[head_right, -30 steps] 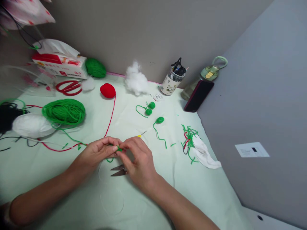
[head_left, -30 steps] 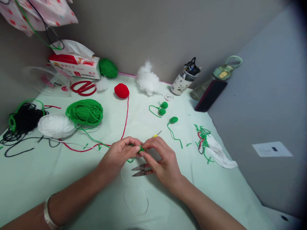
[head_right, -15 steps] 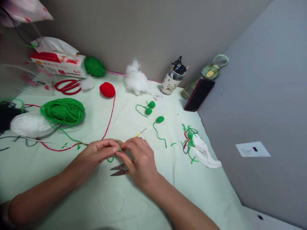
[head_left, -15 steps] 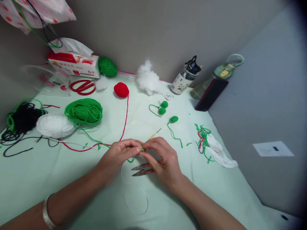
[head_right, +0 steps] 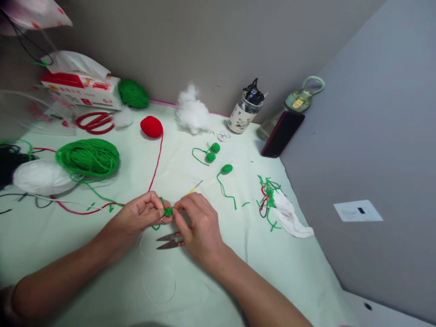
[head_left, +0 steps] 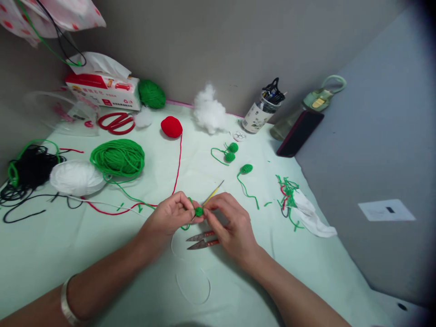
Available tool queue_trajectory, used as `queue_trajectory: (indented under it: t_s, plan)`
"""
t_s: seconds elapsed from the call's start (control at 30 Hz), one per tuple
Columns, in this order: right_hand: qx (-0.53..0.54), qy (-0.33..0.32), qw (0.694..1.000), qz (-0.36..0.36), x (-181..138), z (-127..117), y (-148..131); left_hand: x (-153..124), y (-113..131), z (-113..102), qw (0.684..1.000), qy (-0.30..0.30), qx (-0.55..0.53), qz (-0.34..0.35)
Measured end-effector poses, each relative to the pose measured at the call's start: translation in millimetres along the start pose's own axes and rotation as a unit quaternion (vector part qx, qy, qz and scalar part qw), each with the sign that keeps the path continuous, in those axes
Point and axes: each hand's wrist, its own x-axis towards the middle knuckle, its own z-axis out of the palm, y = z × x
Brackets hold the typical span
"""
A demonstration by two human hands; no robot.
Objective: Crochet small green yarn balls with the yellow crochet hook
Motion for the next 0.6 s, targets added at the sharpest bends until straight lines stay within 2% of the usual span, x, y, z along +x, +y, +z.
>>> queue_trajectory:
  t_s: [0.3,0.4,0.6]
  plan:
    - [-0.004,-0.007,1.000,0.003,-1.4,-1.6,-0.3,-0.5,4.1,0.7,0.999,-0.020,0.009,-0.025]
    - [-0.031,-0.002,0.999,-0.009,-2.2,-0.5,-0.6,-2.3,6.5,3.2,0.999,-0.016,0.047,-0.014]
    - [-0.159,0.035,0.977,-0.135,-3.3,3.6,-3.0,-1.5,4.9,8.7,0.996,-0.013,0.088,0.012]
